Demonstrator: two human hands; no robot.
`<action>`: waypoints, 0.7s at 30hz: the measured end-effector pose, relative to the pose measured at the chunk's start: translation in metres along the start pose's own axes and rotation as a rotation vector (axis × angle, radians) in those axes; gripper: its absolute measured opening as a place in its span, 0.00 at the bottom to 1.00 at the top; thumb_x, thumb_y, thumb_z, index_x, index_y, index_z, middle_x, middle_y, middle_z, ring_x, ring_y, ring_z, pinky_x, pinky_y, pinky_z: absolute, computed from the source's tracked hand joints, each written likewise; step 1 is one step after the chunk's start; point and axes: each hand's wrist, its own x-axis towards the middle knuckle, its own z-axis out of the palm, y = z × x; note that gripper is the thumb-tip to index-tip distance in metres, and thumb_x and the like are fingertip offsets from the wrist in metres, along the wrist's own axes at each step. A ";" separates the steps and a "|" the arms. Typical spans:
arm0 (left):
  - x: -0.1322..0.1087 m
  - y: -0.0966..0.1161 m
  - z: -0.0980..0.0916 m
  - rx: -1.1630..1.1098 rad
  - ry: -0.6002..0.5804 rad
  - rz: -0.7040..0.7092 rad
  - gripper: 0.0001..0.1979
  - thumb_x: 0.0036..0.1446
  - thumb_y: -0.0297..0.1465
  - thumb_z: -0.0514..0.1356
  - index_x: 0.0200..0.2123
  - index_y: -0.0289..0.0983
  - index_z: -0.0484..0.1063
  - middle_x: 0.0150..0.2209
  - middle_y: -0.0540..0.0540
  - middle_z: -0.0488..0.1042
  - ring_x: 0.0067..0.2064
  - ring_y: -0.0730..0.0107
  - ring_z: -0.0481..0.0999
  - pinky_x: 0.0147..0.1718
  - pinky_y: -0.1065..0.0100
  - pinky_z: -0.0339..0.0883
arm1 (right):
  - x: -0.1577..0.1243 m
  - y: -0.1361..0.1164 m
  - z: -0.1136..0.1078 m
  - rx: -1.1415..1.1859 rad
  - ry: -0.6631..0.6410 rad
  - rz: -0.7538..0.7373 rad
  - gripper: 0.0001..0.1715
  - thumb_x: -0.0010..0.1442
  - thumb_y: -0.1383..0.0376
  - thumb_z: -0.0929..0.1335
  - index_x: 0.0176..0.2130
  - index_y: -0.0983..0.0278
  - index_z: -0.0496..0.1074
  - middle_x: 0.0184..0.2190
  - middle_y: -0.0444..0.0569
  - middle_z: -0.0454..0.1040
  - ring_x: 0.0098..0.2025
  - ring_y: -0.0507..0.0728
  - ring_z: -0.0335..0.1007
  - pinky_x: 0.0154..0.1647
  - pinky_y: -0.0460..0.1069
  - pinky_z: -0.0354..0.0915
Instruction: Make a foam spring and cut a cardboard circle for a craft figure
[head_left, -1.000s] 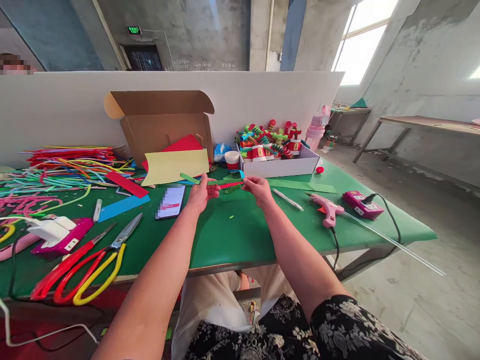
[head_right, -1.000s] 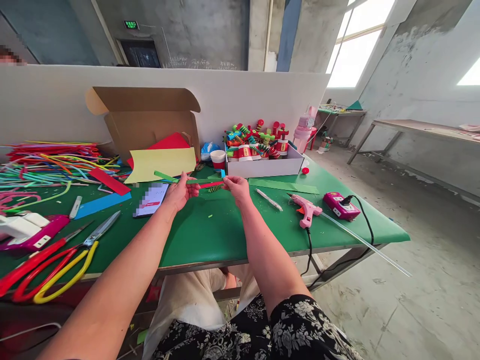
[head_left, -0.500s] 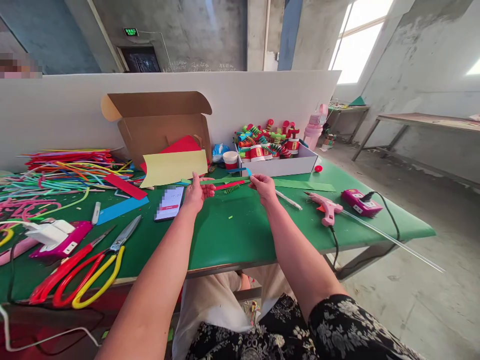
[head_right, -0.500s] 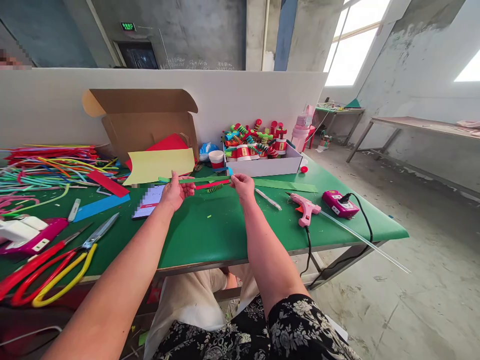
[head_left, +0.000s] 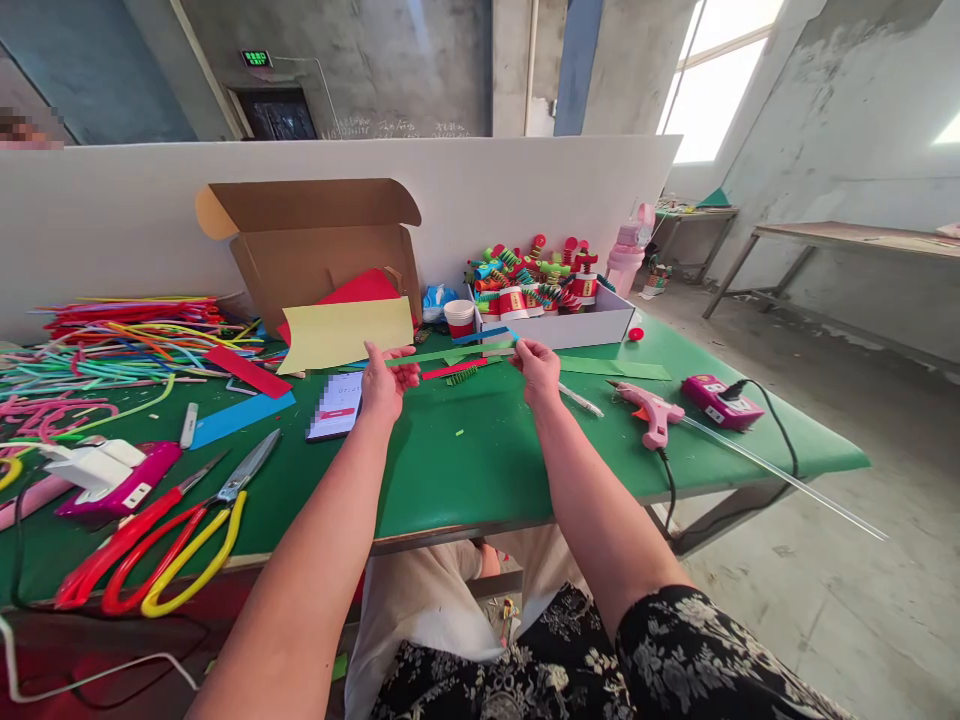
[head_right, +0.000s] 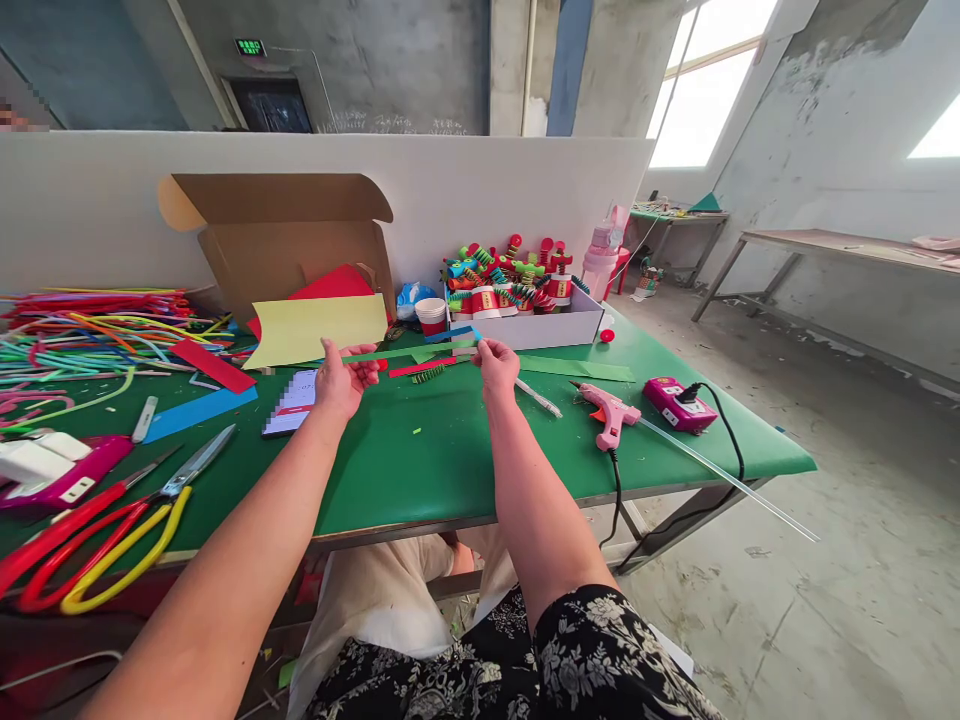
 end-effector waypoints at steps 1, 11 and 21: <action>0.001 0.001 -0.001 -0.015 0.023 0.000 0.36 0.55 0.62 0.43 0.33 0.35 0.71 0.17 0.49 0.70 0.17 0.74 0.69 0.19 0.71 0.62 | 0.001 -0.002 -0.001 0.037 0.027 0.014 0.12 0.45 0.61 0.75 0.25 0.64 0.72 0.17 0.37 0.67 0.22 0.48 0.64 0.32 0.47 0.70; -0.025 -0.003 0.022 0.137 -0.464 -0.151 0.25 0.42 0.49 0.69 0.33 0.36 0.68 0.22 0.52 0.71 0.21 0.76 0.70 0.21 0.73 0.63 | -0.035 -0.004 0.026 0.118 -0.407 0.279 0.11 0.44 0.65 0.78 0.26 0.66 0.75 0.20 0.41 0.72 0.23 0.48 0.67 0.34 0.46 0.72; -0.032 -0.003 0.022 0.153 -0.665 -0.199 0.32 0.39 0.59 0.64 0.35 0.36 0.71 0.22 0.50 0.71 0.22 0.73 0.70 0.23 0.70 0.63 | -0.053 -0.002 0.036 0.202 -0.535 0.321 0.14 0.43 0.62 0.79 0.28 0.64 0.75 0.20 0.40 0.72 0.24 0.47 0.68 0.33 0.44 0.70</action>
